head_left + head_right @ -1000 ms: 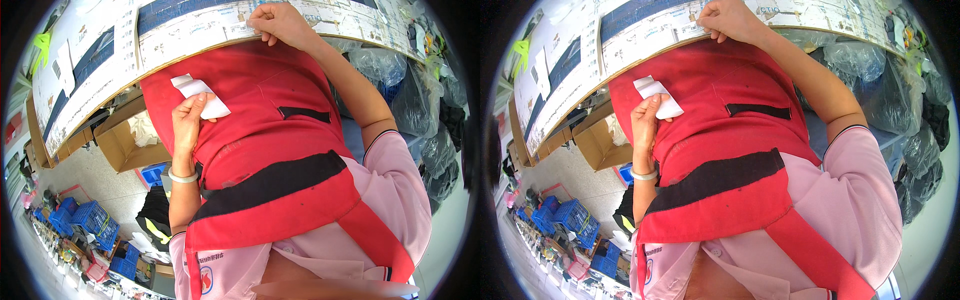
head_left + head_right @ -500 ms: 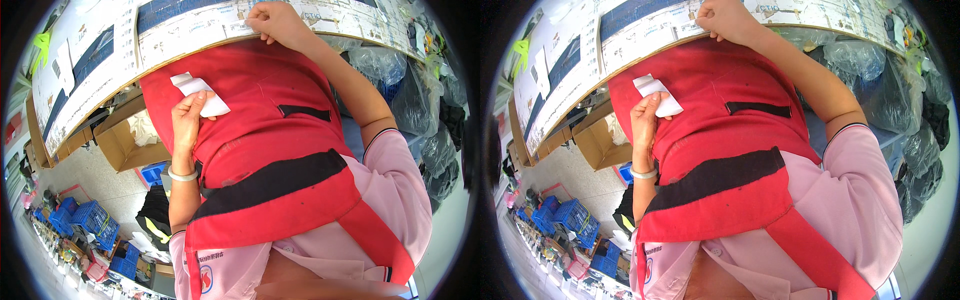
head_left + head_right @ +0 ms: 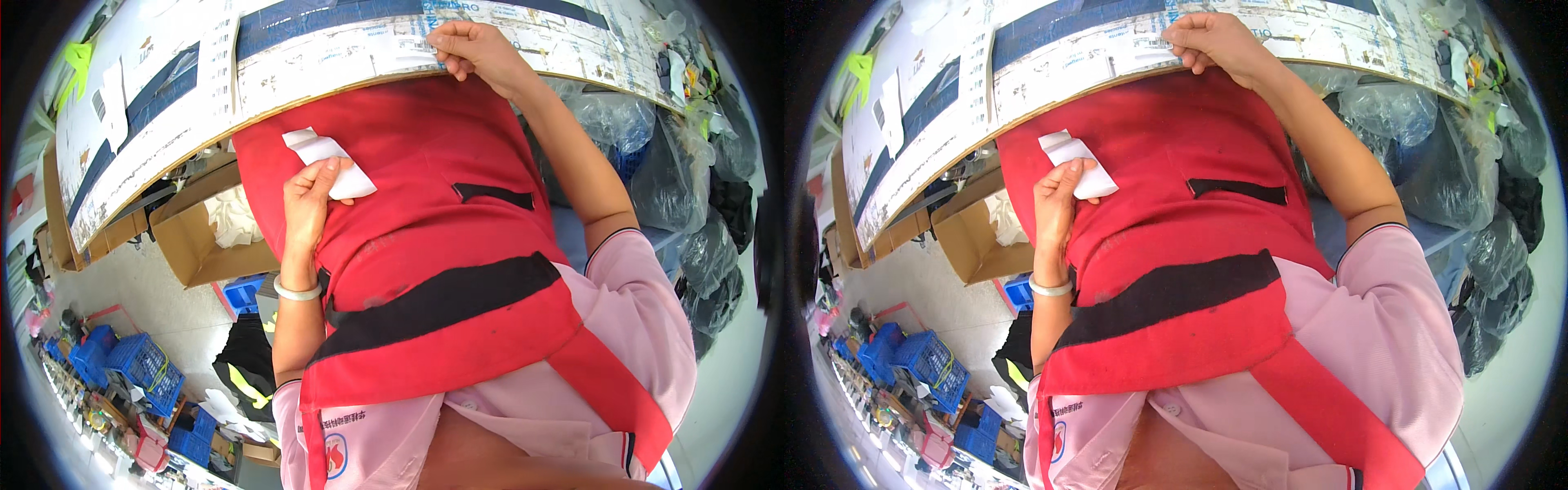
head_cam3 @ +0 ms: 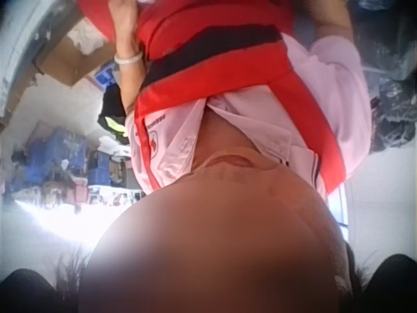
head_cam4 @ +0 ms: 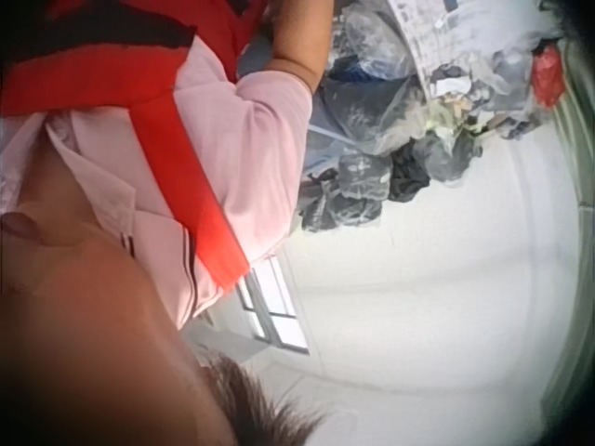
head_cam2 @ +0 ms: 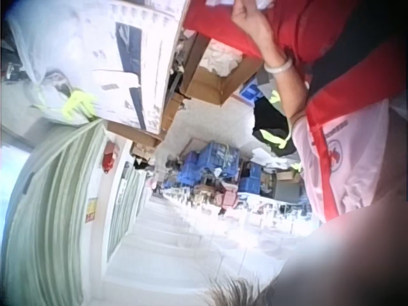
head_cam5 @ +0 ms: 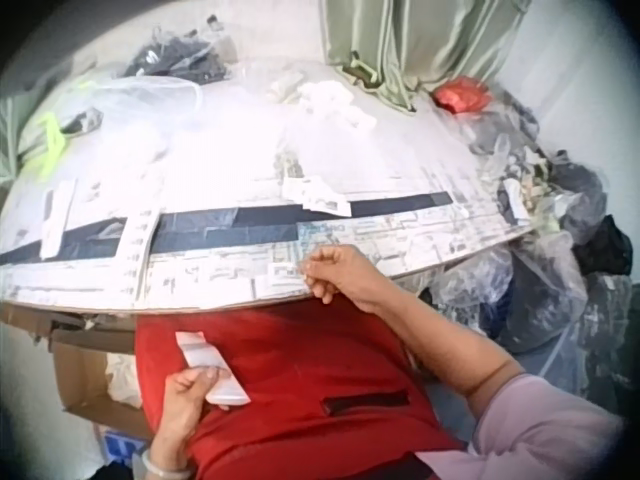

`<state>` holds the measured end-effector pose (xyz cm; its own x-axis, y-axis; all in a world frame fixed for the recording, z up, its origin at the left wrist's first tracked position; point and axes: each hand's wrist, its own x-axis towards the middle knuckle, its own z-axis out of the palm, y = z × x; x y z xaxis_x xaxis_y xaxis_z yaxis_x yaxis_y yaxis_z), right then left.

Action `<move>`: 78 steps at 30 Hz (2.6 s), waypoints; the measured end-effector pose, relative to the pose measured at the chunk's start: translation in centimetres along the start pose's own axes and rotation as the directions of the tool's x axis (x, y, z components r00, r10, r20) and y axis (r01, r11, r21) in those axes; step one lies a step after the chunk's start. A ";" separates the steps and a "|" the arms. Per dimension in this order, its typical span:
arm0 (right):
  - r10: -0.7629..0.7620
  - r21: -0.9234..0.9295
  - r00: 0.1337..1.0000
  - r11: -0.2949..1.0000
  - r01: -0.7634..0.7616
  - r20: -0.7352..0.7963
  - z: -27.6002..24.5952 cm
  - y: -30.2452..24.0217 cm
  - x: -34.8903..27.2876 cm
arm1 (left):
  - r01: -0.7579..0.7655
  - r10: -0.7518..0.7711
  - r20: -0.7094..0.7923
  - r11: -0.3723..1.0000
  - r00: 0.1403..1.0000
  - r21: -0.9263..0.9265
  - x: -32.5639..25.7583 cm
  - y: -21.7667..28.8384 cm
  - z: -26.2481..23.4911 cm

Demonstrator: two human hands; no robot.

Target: Peeling small white adhesive labels from a backing sheet and applying them to a workbench or container.

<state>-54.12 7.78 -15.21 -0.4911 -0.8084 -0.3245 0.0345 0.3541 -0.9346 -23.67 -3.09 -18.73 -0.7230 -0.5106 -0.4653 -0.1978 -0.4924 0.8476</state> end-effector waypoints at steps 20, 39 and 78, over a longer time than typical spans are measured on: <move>-0.015 0.144 0.965 0.989 -0.024 0.261 5.0 -5.8 -6.1 | -0.138 0.144 0.081 0.988 0.986 -0.068 -2.9 2.1 0.3; 0.009 0.178 0.909 0.980 -0.091 0.416 9.7 -2.4 -6.0 | -0.143 0.140 -0.029 0.979 0.990 -0.147 -4.3 2.5 1.6; -0.800 -0.887 0.593 0.335 0.317 -0.090 -7.3 1.3 8.5 | 0.111 -0.303 -0.688 0.945 0.660 -0.309 -5.2 -12.4 -33.7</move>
<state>-64.60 4.81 -18.13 -0.3977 -0.7204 0.5682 -0.9163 0.2799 -0.2866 4.86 -18.07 -35.41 0.0380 -0.6726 -0.7390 -0.0628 -0.7397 0.6700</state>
